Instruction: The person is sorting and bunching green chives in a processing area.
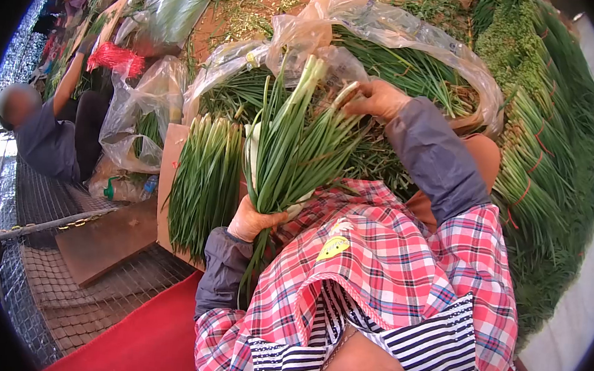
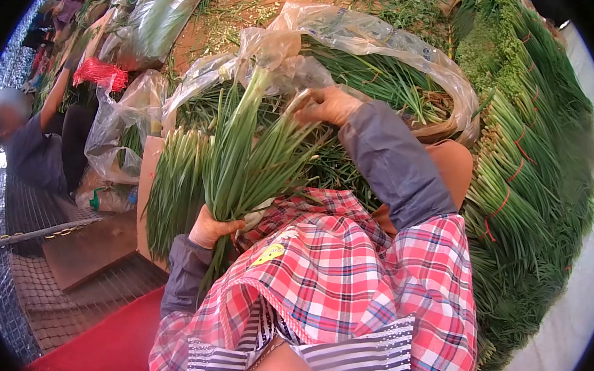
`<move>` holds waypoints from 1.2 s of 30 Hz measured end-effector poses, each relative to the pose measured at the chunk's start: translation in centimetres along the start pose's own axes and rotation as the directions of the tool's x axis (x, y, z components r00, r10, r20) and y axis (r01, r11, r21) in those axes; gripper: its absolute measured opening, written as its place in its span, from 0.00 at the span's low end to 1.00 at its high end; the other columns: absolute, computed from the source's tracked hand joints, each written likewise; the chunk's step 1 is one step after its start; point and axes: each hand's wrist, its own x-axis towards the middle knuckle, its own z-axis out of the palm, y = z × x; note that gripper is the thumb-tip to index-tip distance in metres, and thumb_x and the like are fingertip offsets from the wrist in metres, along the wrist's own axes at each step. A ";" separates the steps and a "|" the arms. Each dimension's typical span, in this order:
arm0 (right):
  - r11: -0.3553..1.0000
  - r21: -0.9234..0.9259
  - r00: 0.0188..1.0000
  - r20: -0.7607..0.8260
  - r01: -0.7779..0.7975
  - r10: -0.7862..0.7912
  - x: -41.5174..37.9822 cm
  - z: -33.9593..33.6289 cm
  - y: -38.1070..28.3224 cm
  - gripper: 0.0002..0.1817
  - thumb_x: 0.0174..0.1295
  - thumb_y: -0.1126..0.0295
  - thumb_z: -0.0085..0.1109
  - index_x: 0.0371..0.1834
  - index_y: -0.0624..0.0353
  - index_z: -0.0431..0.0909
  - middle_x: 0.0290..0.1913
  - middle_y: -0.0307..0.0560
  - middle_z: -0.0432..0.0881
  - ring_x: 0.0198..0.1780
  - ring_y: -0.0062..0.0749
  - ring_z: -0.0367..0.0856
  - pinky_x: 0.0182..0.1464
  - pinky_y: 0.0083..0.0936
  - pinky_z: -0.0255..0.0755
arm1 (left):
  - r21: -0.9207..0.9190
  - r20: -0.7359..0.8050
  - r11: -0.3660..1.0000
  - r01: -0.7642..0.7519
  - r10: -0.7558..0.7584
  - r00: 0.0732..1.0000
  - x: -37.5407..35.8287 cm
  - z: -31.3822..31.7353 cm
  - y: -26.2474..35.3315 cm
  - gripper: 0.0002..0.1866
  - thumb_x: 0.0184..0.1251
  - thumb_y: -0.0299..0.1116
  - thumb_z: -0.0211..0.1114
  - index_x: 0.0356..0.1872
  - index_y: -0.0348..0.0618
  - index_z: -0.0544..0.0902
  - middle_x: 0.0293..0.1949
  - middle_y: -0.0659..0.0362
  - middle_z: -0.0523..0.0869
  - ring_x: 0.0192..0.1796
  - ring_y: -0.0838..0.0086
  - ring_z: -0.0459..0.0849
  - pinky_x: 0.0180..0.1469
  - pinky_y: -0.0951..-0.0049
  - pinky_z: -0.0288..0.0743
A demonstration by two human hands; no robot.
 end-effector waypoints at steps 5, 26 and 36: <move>0.947 -0.273 0.981 0.044 -0.171 0.189 -0.3 1.0 0.4 0.12 0.49 0.64 0.64 0.34 0.58 0.82 0.32 0.43 0.82 0.37 0.31 0.78 0.42 0.27 0.70 | 0.307 -0.099 0.937 -0.167 0.206 0.974 0.1 -1.0 -0.7 0.18 0.45 0.20 0.67 0.42 0.35 0.79 0.37 0.59 0.84 0.38 0.77 0.80 0.43 0.75 0.74; 0.805 -0.471 0.930 0.253 0.360 -0.268 -5.3 5.1 4.3 0.11 0.52 0.65 0.59 0.36 0.57 0.78 0.30 0.48 0.80 0.31 0.39 0.79 0.31 0.31 0.73 | 0.956 0.272 -0.208 -0.207 0.363 0.891 -1.3 -3.2 0.7 0.33 0.41 0.26 0.59 0.57 0.55 0.70 0.25 0.60 0.73 0.29 0.66 0.77 0.31 0.66 0.71; 0.609 -0.791 0.997 -0.021 -0.058 0.068 -5.3 3.6 -2.2 0.14 0.52 0.60 0.58 0.40 0.51 0.78 0.28 0.49 0.79 0.29 0.43 0.79 0.30 0.32 0.73 | 0.673 0.582 -0.701 -0.238 0.303 0.754 -1.8 -0.9 10.0 0.23 0.49 0.32 0.56 0.51 0.59 0.75 0.24 0.66 0.72 0.26 0.76 0.75 0.25 0.76 0.66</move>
